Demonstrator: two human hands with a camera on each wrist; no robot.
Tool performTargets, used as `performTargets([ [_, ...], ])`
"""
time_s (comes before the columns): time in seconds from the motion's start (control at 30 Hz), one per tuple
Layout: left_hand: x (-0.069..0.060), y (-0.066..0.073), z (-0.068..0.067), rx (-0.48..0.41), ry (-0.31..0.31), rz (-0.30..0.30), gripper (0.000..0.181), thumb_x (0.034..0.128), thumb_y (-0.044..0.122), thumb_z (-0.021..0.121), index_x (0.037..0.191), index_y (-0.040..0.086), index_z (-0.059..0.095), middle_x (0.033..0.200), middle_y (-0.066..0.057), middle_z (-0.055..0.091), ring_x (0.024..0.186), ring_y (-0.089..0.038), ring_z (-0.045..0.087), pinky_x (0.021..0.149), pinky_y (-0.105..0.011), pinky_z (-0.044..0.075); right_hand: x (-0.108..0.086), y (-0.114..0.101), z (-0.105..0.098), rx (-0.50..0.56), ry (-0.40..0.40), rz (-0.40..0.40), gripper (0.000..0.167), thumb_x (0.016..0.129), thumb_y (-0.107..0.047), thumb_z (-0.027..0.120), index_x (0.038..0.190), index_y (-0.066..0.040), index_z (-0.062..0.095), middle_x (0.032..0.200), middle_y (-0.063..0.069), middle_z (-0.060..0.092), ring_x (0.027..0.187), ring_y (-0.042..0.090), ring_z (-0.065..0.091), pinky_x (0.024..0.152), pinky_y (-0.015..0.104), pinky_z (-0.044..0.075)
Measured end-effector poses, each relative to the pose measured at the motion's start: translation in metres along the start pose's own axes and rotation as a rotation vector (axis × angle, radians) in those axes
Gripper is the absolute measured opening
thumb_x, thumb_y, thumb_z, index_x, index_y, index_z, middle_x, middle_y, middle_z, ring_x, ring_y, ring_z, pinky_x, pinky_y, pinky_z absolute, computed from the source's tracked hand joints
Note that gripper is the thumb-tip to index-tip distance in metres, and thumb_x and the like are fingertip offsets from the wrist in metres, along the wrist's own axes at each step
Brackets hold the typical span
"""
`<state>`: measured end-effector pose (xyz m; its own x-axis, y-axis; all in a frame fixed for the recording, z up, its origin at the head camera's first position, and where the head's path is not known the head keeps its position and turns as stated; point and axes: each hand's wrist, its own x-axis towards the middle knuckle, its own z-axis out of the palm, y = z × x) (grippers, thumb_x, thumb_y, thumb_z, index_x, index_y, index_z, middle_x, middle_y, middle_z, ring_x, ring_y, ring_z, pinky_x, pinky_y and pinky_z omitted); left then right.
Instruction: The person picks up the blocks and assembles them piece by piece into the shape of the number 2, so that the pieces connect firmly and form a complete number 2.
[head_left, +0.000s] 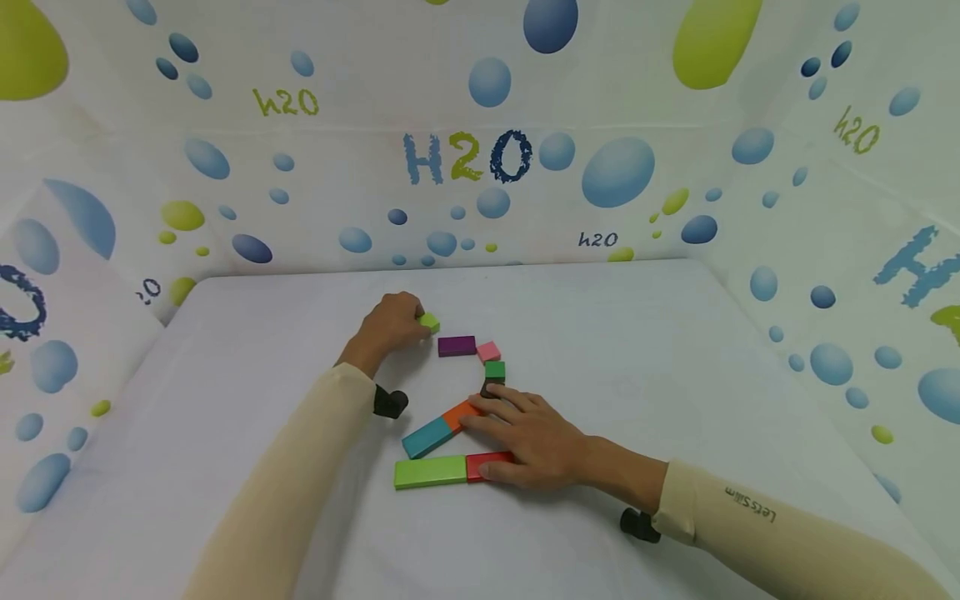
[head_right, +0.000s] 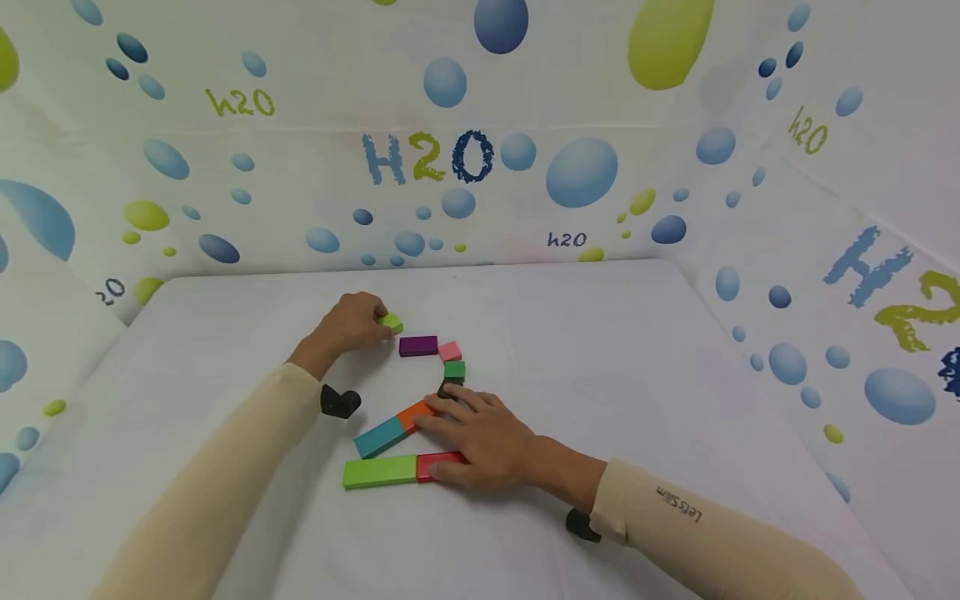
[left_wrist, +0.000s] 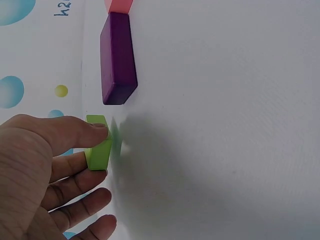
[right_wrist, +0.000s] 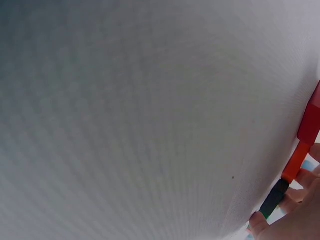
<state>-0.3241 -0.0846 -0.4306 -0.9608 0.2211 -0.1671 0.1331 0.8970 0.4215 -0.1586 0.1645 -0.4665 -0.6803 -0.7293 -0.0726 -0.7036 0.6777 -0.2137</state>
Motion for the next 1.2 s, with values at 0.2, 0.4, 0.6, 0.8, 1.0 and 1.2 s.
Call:
performTargets([
  [0.2, -0.005, -0.002, -0.004, 0.011, 0.004, 0.011, 0.047, 0.0917, 0.024, 0.068, 0.129, -0.003, 0.063, 0.121, -0.019, 0.066, 0.108, -0.033, 0.061, 0.099, -0.051, 0.051, 0.000, 0.000, 0.001, -0.011, 0.005, -0.001, 0.069, 0.101, -0.059, 0.045, 0.161, -0.030, 0.030, 0.168, -0.003, 0.024, 0.156, 0.026, 0.009, 0.121, 0.055, 0.023],
  [0.4, -0.010, -0.002, -0.004, 0.020, -0.010, 0.024, 0.047, 0.0912, 0.025, 0.069, 0.128, -0.002, 0.063, 0.121, -0.018, 0.066, 0.106, -0.032, 0.060, 0.097, -0.050, 0.053, 0.000, 0.000, 0.001, -0.005, 0.009, -0.004, 0.069, 0.101, -0.059, 0.045, 0.161, -0.029, 0.030, 0.168, -0.003, 0.024, 0.156, 0.026, 0.010, 0.121, 0.055, 0.023],
  [0.6, -0.016, -0.001, -0.004, 0.047, -0.013, 0.039, 0.046, 0.0911, 0.027, 0.071, 0.126, -0.002, 0.065, 0.117, -0.015, 0.066, 0.101, -0.029, 0.060, 0.092, -0.046, 0.054, -0.001, 0.000, 0.000, -0.002, 0.015, -0.006, 0.068, 0.101, -0.058, 0.046, 0.161, -0.029, 0.031, 0.167, -0.003, 0.025, 0.156, 0.026, 0.010, 0.121, 0.055, 0.024],
  [0.8, -0.021, -0.001, -0.004, 0.065, -0.016, 0.048, 0.045, 0.0920, 0.028, 0.071, 0.126, -0.001, 0.066, 0.116, -0.015, 0.067, 0.100, -0.028, 0.060, 0.091, -0.045, 0.055, -0.001, -0.001, -0.001, 0.001, 0.025, -0.013, 0.068, 0.101, -0.057, 0.047, 0.160, -0.028, 0.032, 0.167, -0.002, 0.026, 0.156, 0.027, 0.011, 0.120, 0.055, 0.024],
  [1.0, -0.025, -0.005, -0.004, 0.069, -0.028, 0.043, 0.044, 0.0922, 0.027, 0.070, 0.126, -0.002, 0.066, 0.115, -0.014, 0.067, 0.100, -0.028, 0.059, 0.092, -0.045, 0.055, -0.001, 0.000, -0.001, -0.004, 0.028, -0.016, 0.068, 0.101, -0.057, 0.046, 0.161, -0.028, 0.031, 0.167, -0.002, 0.025, 0.156, 0.027, 0.012, 0.120, 0.055, 0.024],
  [1.2, -0.031, -0.006, -0.005, 0.088, -0.026, 0.051, 0.043, 0.0928, 0.026, 0.066, 0.126, -0.002, 0.066, 0.116, -0.015, 0.067, 0.102, -0.029, 0.060, 0.094, -0.046, 0.054, 0.000, 0.000, 0.000, -0.010, 0.032, -0.022, 0.068, 0.101, -0.057, 0.047, 0.161, -0.028, 0.031, 0.167, -0.001, 0.026, 0.155, 0.028, 0.012, 0.120, 0.055, 0.025],
])
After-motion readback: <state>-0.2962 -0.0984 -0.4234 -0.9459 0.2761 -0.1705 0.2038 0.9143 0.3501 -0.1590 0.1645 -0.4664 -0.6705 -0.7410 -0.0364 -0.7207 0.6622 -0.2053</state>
